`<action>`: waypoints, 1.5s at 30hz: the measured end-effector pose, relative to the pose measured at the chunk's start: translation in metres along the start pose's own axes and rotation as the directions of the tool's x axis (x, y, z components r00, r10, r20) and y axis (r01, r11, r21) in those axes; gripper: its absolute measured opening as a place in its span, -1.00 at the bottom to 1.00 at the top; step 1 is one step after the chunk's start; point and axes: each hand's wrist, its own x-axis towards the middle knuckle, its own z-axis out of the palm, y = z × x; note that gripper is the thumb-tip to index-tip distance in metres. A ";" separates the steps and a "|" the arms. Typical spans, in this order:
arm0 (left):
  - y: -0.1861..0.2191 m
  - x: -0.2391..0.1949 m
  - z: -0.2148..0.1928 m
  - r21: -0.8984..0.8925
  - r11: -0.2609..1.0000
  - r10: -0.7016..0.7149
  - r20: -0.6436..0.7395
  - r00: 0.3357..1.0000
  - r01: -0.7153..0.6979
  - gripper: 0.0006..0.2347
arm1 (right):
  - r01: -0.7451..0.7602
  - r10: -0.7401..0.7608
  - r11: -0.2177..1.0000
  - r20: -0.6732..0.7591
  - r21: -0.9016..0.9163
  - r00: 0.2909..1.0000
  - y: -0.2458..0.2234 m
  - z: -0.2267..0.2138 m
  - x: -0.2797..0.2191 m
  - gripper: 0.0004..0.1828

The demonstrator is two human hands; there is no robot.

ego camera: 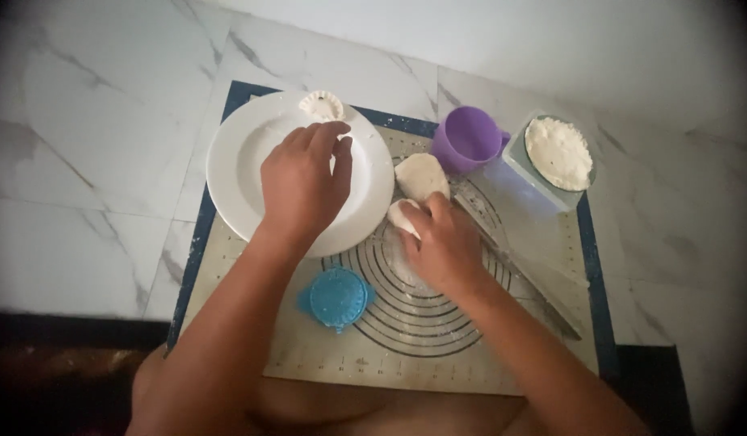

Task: A person is sitting on the floor, cutting dough with a knife and using a plastic mold to shape individual pastries on a silicone mat.

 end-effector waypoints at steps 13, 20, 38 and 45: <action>-0.007 -0.002 0.003 -0.005 1.000 0.012 -0.027 1.000 -0.012 -0.91 | -0.318 0.227 0.930 0.392 0.186 0.892 0.015 -0.049 -0.014 -0.59; -0.006 -0.001 0.005 0.001 1.000 -0.017 0.037 0.999 0.017 -0.92 | -0.685 0.498 0.533 0.471 0.496 0.728 0.041 -0.046 -0.041 -0.40; -0.001 0.001 0.001 -0.004 0.999 -0.041 0.100 0.994 0.041 -0.90 | -0.416 0.393 0.909 0.331 -0.002 0.858 -0.010 -0.025 -0.020 -0.59; -0.003 0.000 0.005 0.046 0.999 -0.020 0.106 0.994 0.015 -0.90 | -0.205 0.196 0.978 0.189 0.029 0.962 -0.005 -0.012 -0.027 -0.66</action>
